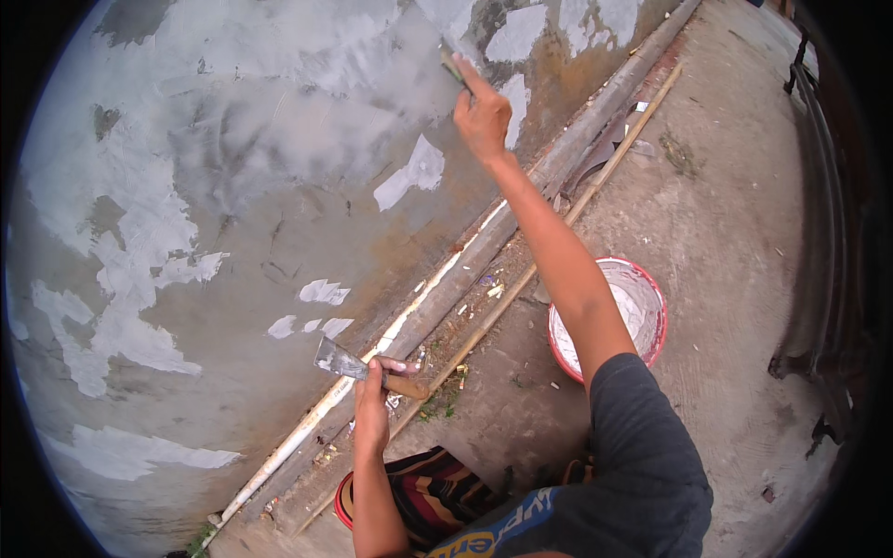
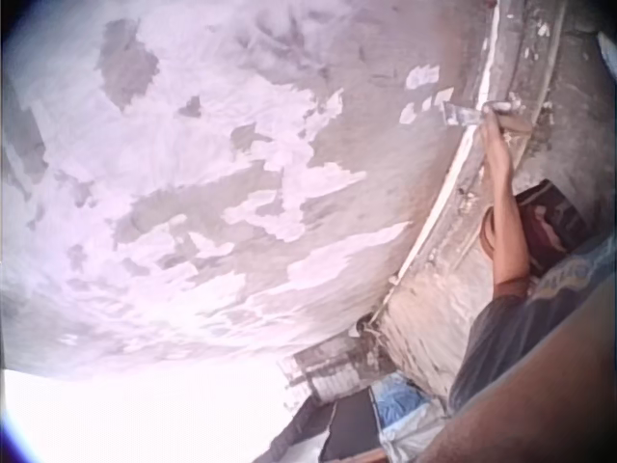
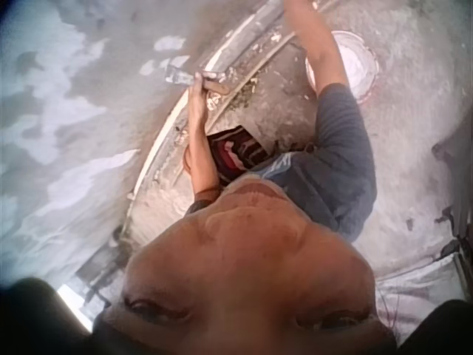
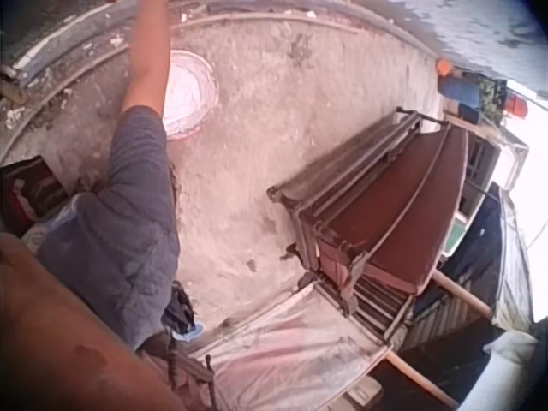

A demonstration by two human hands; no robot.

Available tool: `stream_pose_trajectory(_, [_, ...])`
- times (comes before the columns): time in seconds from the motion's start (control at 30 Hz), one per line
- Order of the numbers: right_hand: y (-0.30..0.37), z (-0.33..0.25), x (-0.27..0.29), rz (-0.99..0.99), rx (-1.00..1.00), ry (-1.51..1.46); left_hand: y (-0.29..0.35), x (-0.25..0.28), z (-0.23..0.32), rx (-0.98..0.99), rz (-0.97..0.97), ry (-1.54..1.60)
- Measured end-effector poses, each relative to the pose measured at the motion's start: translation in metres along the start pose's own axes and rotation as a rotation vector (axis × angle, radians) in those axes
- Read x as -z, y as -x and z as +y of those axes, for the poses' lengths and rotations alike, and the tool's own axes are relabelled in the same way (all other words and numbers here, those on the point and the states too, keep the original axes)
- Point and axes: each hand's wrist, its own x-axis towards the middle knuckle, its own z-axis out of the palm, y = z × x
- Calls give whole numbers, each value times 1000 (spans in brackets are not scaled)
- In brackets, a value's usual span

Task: The person uses a trowel to scoop white plaster from a bucket and applies it to a weathered exterior wall. They repeatedly spread and smooth the material over patches of the wall surface.

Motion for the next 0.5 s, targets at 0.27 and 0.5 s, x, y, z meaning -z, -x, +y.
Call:
stream_pose_trajectory(0.27, [159,-45,-1,-399,219,-49,6,-13,4,-4,-47,-1])
stream_pose_trajectory(0.5, [47,-4,29,-17,-204,-11,18,-7,7,-4,-18,-28])
